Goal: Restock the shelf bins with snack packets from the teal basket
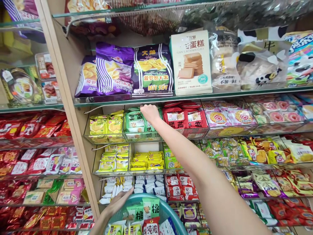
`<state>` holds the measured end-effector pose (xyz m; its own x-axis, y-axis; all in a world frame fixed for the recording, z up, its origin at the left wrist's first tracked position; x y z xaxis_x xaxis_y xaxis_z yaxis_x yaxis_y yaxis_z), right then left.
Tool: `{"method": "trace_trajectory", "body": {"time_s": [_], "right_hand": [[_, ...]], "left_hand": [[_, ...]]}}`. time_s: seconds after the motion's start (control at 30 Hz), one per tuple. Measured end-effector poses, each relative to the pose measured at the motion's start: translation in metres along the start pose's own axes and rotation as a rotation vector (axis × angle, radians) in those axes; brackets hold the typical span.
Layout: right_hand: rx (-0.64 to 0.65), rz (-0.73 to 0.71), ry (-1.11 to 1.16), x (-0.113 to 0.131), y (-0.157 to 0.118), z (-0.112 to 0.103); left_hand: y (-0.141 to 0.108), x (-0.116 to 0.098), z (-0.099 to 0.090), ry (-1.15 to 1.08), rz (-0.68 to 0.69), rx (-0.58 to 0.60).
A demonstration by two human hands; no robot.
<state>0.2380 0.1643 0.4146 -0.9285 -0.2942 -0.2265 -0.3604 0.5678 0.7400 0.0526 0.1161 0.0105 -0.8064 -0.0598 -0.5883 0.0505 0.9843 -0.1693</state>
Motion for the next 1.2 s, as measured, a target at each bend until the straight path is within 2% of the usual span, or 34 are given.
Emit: {"method": "trace_trajectory", "body": {"time_s": [0.17,0.37,0.6,0.83,1.07,1.2], "right_hand": [[0.012,0.032,0.016,-0.004,0.004,0.007],[-0.045,0.117,0.046,-0.016,0.000,0.007],[-0.139,0.161,0.041,-0.023,-0.012,0.003],[-0.150,0.192,0.048,-0.027,-0.034,0.003],[-0.262,0.340,0.229,-0.049,-0.053,-0.011],[-0.322,0.358,0.350,-0.058,-0.058,-0.018]], "left_hand": [[-0.007,0.001,-0.005,-0.007,-0.018,0.013],[-0.006,0.003,-0.009,-0.026,-0.041,0.016],[-0.001,0.000,-0.008,0.020,-0.015,-0.002],[0.006,0.002,-0.003,0.019,0.014,-0.015],[0.004,-0.004,-0.001,-0.007,0.001,0.027],[0.000,-0.008,-0.004,-0.015,-0.021,0.029]]}}
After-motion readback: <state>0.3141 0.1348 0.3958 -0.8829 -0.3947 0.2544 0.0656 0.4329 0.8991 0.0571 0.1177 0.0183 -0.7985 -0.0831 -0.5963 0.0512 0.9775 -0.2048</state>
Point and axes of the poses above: each hand's wrist, its own y-axis towards the middle knuckle, its own z-axis out of the palm, x = y × z, the point moved 9 cm from there along y, towards the middle knuckle, and after that the axes turned 6 degrees about y, right-handed, at the moved point
